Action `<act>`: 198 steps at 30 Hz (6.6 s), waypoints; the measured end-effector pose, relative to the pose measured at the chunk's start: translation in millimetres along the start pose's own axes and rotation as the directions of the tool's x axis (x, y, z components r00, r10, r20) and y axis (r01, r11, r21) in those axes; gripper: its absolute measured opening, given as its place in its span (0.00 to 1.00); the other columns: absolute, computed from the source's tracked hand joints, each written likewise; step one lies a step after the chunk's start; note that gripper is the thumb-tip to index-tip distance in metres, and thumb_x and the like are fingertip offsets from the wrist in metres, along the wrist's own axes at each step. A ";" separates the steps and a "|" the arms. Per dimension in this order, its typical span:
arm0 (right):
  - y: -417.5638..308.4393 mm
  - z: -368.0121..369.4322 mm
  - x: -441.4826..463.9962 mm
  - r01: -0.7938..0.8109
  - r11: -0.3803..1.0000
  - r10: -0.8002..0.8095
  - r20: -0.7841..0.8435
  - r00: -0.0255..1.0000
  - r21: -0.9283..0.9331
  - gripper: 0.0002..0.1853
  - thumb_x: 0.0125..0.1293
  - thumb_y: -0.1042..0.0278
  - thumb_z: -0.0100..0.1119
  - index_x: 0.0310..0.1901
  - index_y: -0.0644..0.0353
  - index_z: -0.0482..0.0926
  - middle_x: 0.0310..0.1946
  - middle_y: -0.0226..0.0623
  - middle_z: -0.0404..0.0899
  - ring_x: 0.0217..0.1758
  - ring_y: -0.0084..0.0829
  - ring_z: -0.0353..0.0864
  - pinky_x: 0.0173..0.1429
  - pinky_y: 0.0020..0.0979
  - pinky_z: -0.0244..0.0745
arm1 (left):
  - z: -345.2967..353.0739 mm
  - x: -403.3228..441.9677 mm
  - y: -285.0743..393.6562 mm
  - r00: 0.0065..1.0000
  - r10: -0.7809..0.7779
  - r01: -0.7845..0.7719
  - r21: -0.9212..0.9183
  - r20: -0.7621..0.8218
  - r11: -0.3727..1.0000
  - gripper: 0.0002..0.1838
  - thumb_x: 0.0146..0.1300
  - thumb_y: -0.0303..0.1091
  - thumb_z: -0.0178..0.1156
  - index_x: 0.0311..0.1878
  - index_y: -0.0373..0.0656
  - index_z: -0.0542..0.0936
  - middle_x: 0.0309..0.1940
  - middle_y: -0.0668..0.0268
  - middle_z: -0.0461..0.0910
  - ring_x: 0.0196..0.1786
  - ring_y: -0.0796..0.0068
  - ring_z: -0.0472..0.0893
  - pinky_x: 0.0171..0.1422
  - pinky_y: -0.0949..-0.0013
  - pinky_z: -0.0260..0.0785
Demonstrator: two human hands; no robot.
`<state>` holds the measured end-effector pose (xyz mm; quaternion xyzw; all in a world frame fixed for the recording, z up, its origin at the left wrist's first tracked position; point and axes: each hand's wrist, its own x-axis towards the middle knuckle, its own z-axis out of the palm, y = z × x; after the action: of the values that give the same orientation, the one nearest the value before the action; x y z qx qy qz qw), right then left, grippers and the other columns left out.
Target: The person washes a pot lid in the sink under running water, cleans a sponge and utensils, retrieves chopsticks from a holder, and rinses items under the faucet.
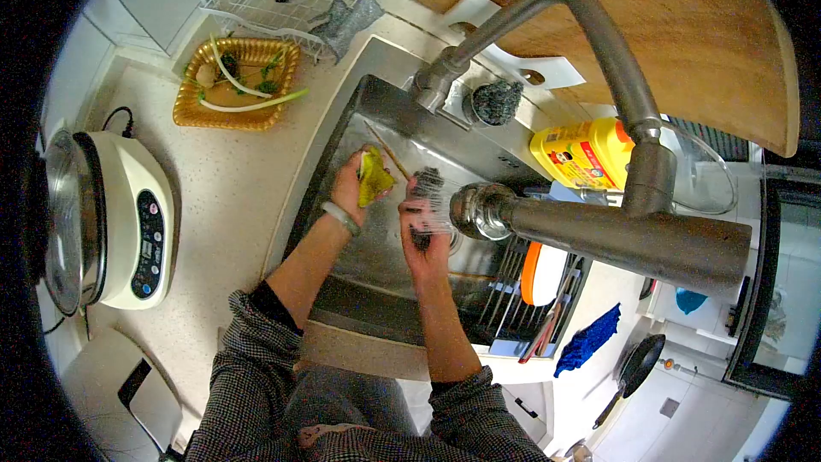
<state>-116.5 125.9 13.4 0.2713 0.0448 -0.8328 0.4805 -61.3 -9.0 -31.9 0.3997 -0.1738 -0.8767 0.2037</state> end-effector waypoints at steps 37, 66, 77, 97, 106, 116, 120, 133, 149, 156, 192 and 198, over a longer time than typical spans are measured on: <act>-52.4 46.8 -89.5 -0.181 0.003 -0.478 -0.160 0.864 -0.983 0.27 0.54 0.60 0.64 0.53 0.67 0.72 0.43 0.40 0.78 0.46 0.36 0.78 0.52 0.35 0.70 | -2.2 0.0 -0.4 0.999 0.004 -0.007 0.071 0.048 0.997 0.18 0.64 0.49 0.45 0.42 0.45 0.75 0.34 0.66 0.78 0.35 0.71 0.78 0.36 0.66 0.72; 98.0 117.6 -73.0 0.183 -0.525 -0.137 0.295 0.946 -0.831 0.16 0.61 0.61 0.57 0.45 0.64 0.74 0.34 0.41 0.77 0.39 0.27 0.74 0.47 0.27 0.68 | -20.8 29.8 -13.4 0.987 -0.070 0.087 -0.115 0.143 0.990 0.18 0.64 0.51 0.46 0.36 0.45 0.74 0.28 0.68 0.74 0.30 0.71 0.76 0.37 0.65 0.72; 134.7 134.3 30.7 0.477 -0.533 -0.201 0.653 0.730 -0.698 0.22 0.66 0.58 0.51 0.54 0.68 0.71 0.51 0.42 0.72 0.52 0.33 0.71 0.58 0.31 0.63 | 17.2 -11.0 17.8 0.986 0.079 -0.078 -0.016 0.149 0.997 0.25 0.62 0.54 0.51 0.48 0.40 0.73 0.41 0.64 0.76 0.42 0.72 0.76 0.49 0.67 0.69; -33.5 -16.8 20.2 0.267 0.793 -0.158 0.238 0.958 -0.548 0.20 0.68 0.58 0.40 0.56 0.60 0.67 0.53 0.37 0.71 0.55 0.31 0.71 0.58 0.37 0.67 | 41.0 -54.1 -86.0 0.645 0.324 -0.758 0.633 0.692 0.155 0.29 0.56 0.35 0.48 0.62 0.37 0.63 0.64 0.48 0.59 0.67 0.48 0.55 0.72 0.58 0.43; 4.6 -18.6 8.1 0.144 0.737 -0.280 -0.105 0.954 -0.660 0.22 0.68 0.57 0.34 0.57 0.62 0.66 0.57 0.41 0.65 0.60 0.39 0.63 0.66 0.36 0.56 | 40.4 -13.5 -71.9 0.604 0.473 -0.729 0.685 0.641 0.003 0.32 0.58 0.35 0.43 0.67 0.35 0.54 0.69 0.50 0.48 0.72 0.48 0.42 0.74 0.54 0.31; -19.0 -38.6 21.9 0.130 0.913 -0.155 -0.032 0.987 -0.387 0.21 0.68 0.59 0.38 0.58 0.61 0.65 0.55 0.41 0.69 0.60 0.37 0.66 0.65 0.38 0.59 | 26.1 -16.0 -124.5 0.815 -0.040 -0.577 0.801 0.578 -0.163 0.40 0.57 0.40 0.46 0.69 0.37 0.43 0.70 0.49 0.41 0.72 0.51 0.41 0.73 0.50 0.29; -58.0 -57.2 37.1 -0.019 0.906 0.101 0.172 0.980 -0.423 0.26 0.70 0.59 0.35 0.65 0.63 0.54 0.65 0.41 0.54 0.67 0.36 0.53 0.71 0.36 0.44 | 24.0 -41.0 -105.9 0.768 0.246 -0.580 0.805 0.591 -0.123 0.39 0.59 0.44 0.45 0.70 0.37 0.43 0.70 0.51 0.41 0.73 0.57 0.40 0.73 0.50 0.30; 10.4 8.4 2.4 0.300 0.578 -0.396 0.060 0.916 -0.759 0.06 0.66 0.64 0.46 0.41 0.53 0.71 0.25 0.22 0.66 0.25 0.17 0.64 0.20 0.18 0.54 | -5.4 11.4 -37.0 0.833 0.549 -0.288 0.795 -0.067 0.534 0.31 0.68 0.52 0.28 0.55 0.36 0.69 0.54 0.47 0.70 0.58 0.47 0.67 0.63 0.58 0.57; -13.1 -26.4 24.3 0.330 0.553 -0.527 -0.014 0.850 -0.765 0.13 0.68 0.56 0.39 0.40 0.53 0.72 0.33 0.30 0.75 0.36 0.29 0.75 0.39 0.32 0.72 | 19.8 -36.1 -21.2 0.856 0.162 -0.516 0.831 0.491 0.211 0.17 0.54 0.38 0.59 0.46 0.40 0.76 0.41 0.51 0.76 0.44 0.56 0.76 0.52 0.61 0.67; -19.1 -10.4 -15.3 0.295 0.317 -0.420 0.146 0.896 -0.901 0.14 0.66 0.61 0.49 0.49 0.57 0.72 0.47 0.35 0.74 0.50 0.30 0.74 0.54 0.32 0.69 | 8.4 -4.9 -31.7 0.870 0.115 -0.423 0.605 0.480 0.675 0.24 0.50 0.36 0.67 0.49 0.36 0.73 0.39 0.63 0.77 0.40 0.72 0.76 0.46 0.70 0.69; -1.9 -19.3 -5.1 0.119 0.771 -0.163 -0.012 0.987 -0.625 0.19 0.68 0.57 0.42 0.56 0.56 0.67 0.55 0.38 0.70 0.60 0.37 0.65 0.66 0.38 0.58 | 28.8 -13.5 -61.7 0.647 0.425 -0.620 0.761 0.633 -0.190 0.27 0.65 0.43 0.38 0.65 0.39 0.60 0.69 0.52 0.47 0.72 0.56 0.46 0.73 0.53 0.32; 9.8 -21.2 -15.5 0.351 0.417 -0.409 0.172 0.896 -0.838 0.21 0.66 0.62 0.45 0.59 0.58 0.65 0.54 0.38 0.71 0.56 0.33 0.70 0.59 0.35 0.66 | 30.6 -20.6 -41.6 0.723 0.567 -0.393 0.910 0.396 -0.134 0.25 0.68 0.44 0.36 0.58 0.34 0.66 0.63 0.52 0.60 0.69 0.55 0.54 0.72 0.56 0.38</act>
<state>-93.6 139.8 4.8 0.0070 0.5213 -0.7792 0.3479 -81.6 41.2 -19.4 0.3898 -0.8234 -0.3588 0.2032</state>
